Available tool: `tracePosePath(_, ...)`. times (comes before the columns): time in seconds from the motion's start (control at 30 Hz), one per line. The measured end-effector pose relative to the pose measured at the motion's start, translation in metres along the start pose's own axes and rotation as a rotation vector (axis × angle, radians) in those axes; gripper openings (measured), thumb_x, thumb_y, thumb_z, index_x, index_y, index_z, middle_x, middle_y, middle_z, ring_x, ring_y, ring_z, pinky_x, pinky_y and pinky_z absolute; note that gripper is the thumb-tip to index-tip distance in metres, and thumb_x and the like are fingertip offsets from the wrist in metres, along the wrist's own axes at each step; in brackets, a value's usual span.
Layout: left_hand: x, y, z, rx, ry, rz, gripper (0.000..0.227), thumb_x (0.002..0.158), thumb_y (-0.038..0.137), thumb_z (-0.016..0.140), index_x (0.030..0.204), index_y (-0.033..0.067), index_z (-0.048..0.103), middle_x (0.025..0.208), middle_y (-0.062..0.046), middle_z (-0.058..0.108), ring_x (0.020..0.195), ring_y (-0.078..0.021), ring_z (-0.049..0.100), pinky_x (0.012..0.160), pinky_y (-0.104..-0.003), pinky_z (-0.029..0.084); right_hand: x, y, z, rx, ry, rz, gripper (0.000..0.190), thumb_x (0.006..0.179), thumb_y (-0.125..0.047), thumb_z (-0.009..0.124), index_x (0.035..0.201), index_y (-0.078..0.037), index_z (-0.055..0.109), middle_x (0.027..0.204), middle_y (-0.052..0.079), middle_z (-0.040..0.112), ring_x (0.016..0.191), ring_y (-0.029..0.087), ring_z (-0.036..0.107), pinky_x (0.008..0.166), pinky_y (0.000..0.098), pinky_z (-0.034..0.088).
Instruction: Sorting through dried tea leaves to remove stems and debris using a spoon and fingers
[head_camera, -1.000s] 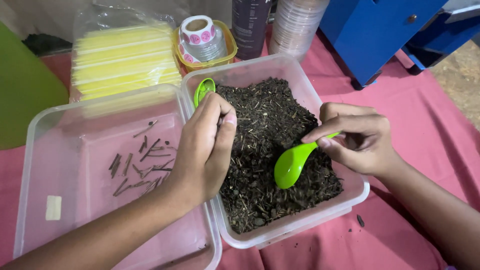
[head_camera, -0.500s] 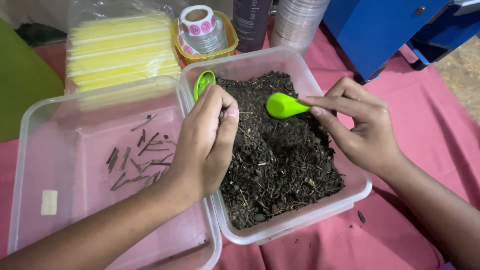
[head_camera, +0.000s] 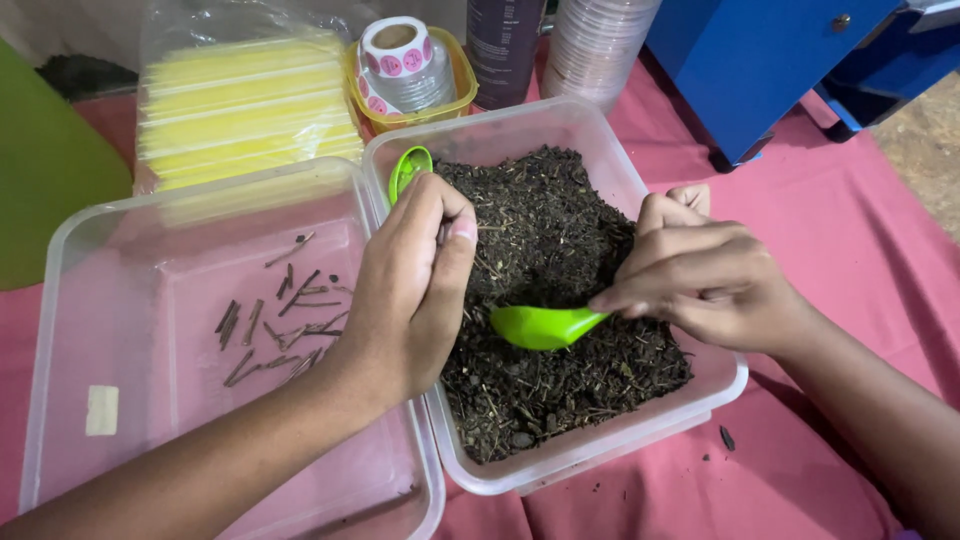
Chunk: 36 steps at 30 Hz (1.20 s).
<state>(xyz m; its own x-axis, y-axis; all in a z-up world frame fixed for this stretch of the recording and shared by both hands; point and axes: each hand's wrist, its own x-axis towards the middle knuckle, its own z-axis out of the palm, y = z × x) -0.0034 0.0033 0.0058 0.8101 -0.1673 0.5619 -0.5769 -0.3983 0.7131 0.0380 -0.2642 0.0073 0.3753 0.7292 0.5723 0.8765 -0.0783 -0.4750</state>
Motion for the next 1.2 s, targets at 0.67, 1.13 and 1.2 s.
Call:
tracePosePath(0.67, -0.001, -0.003, 0.002, 0.012, -0.008, -0.038, 0.019, 0.105, 0.02, 0.038, 0.089, 0.01, 0.044, 0.083, -0.004, 0.048, 0.078, -0.0185, 0.048, 0.073, -0.034, 0.039, -0.017, 0.007, 0.01, 0.045, 0.325, 0.326, 0.019, 0.103, -0.009, 0.058, 0.11, 0.003, 0.07, 0.094, 0.015, 0.067, 0.076, 0.017, 0.057, 0.067, 0.0237, 0.045)
tracePosePath(1.13, 0.0, -0.002, 0.001, -0.006, -0.008, -0.05, 0.017, 0.104, 0.014, 0.04, 0.089, 0.0092, 0.044, 0.083, -0.004, 0.048, 0.076, -0.017, 0.047, 0.071, -0.032, 0.039, -0.026, 0.038, -0.001, 0.534, 0.412, 0.329, 0.022, 0.1, -0.022, 0.058, 0.087, -0.004, 0.06, 0.082, 0.006, 0.055, 0.08, 0.017, 0.046, 0.08, 0.0316, 0.034)
tracePosePath(1.2, 0.0, -0.002, 0.001, 0.0, -0.01, -0.071, 0.017, 0.104, 0.015, 0.04, 0.089, 0.0105, 0.044, 0.081, -0.003, 0.047, 0.075, -0.016, 0.045, 0.07, -0.032, 0.038, -0.028, 0.041, -0.004, 0.164, 0.295, 0.307, 0.023, 0.104, -0.021, 0.058, 0.1, -0.001, 0.069, 0.09, 0.009, 0.061, 0.085, 0.017, 0.054, 0.084, 0.0299, 0.042)
